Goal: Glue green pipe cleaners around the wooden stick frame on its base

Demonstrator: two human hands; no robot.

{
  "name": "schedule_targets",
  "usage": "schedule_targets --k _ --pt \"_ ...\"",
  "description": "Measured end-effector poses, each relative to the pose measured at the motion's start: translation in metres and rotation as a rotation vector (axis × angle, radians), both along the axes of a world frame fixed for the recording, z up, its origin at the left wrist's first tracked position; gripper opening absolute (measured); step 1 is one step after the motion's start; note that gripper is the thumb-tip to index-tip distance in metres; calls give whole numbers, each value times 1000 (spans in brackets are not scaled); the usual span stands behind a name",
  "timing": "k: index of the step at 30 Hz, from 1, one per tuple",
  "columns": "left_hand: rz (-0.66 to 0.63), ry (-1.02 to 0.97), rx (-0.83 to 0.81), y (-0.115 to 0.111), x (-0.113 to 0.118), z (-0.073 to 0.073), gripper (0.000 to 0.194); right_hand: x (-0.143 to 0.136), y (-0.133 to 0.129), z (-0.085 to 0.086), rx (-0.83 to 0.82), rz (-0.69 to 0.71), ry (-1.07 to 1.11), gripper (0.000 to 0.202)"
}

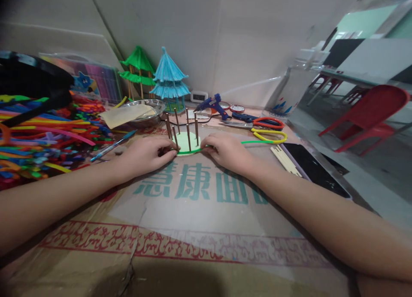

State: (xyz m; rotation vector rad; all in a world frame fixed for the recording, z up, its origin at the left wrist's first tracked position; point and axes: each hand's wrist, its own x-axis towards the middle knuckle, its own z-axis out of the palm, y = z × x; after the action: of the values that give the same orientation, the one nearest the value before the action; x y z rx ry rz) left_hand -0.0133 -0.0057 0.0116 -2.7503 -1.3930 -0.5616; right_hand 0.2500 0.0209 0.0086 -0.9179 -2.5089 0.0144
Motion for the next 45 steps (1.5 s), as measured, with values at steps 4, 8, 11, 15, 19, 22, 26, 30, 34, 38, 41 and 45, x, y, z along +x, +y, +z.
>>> schedule_targets --k 4,8,11,15,19,22,26,30,34,38,41,45 --pt "7 2 -9 0 0 0 26 -2 8 0 -75 -26 51 8" --pt "-1 7 -1 1 0 0 26 -4 13 5 -128 -59 60 3" --pt "-5 8 3 2 -1 0 26 -5 17 9 -195 -84 53 4" --pt "-12 2 -3 2 -1 -1 26 -7 24 9 -176 -60 33 6" --pt "-7 8 -1 2 -1 -1 27 -7 27 10 -51 -24 -16 5" --pt "-7 5 -5 2 -1 -1 26 -7 26 11 -4 -22 -55 9" --pt "-16 -6 -13 2 -1 -1 26 -8 28 10 -6 14 -44 12" --pt "-12 -1 8 2 -1 -1 26 -8 33 3 -31 32 30 8" --pt "-9 4 5 1 -1 0 26 -6 35 -3 -92 10 109 3" --pt "-14 1 -6 2 -1 0 26 -3 32 -2 -72 -103 153 13" --pt "-11 -4 -8 2 -1 -1 25 -2 30 5 -99 -109 117 6" --pt "-16 1 -9 2 -2 -1 25 0 30 11 -211 -200 195 13"
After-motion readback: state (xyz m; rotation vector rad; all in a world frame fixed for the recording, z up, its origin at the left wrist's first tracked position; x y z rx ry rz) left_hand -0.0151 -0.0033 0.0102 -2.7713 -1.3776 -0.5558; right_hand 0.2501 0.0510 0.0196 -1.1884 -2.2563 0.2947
